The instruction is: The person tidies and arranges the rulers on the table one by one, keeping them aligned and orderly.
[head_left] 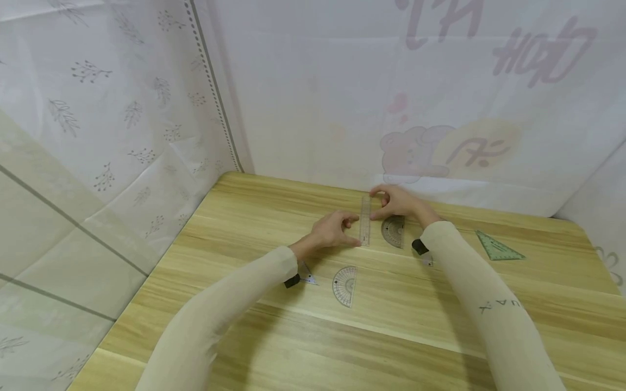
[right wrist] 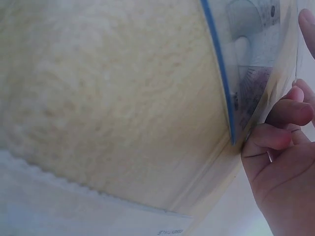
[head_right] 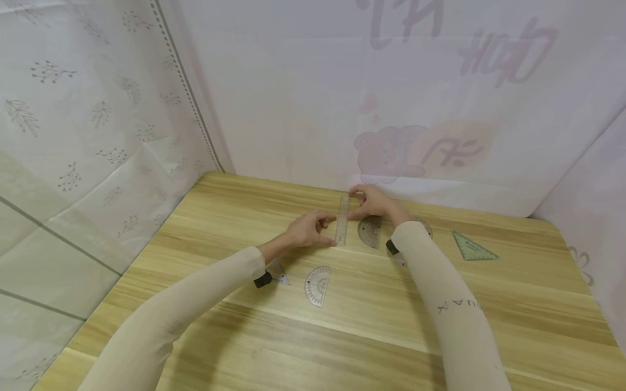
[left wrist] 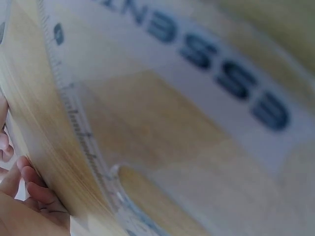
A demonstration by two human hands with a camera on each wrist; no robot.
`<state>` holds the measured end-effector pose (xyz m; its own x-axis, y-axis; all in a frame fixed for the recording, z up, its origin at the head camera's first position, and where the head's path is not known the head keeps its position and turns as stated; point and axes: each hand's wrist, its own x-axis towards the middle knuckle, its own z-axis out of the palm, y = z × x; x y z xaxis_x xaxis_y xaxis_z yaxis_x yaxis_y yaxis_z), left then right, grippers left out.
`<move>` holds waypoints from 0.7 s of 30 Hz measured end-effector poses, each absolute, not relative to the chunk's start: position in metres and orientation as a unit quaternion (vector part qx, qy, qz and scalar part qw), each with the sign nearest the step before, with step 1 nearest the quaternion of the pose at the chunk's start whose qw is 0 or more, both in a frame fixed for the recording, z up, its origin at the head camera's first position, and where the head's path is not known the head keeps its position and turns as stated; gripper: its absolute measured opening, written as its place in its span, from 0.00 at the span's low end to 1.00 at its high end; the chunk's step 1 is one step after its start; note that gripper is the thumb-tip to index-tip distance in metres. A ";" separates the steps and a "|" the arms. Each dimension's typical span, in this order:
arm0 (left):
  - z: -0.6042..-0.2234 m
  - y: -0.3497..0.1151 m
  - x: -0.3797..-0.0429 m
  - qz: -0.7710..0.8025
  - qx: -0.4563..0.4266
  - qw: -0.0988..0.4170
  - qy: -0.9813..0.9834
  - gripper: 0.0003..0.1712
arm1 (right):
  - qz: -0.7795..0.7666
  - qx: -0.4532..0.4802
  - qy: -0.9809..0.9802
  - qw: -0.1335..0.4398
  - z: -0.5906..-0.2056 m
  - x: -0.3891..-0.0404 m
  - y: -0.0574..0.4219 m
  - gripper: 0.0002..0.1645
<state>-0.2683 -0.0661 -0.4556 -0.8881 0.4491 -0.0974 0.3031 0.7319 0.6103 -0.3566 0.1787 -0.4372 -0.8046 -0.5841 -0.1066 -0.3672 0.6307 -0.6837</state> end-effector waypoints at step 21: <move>-0.451 -0.062 -0.273 0.323 0.193 0.145 0.915 0.45 | -0.371 -0.267 0.880 0.134 -0.435 -0.354 0.182 0.34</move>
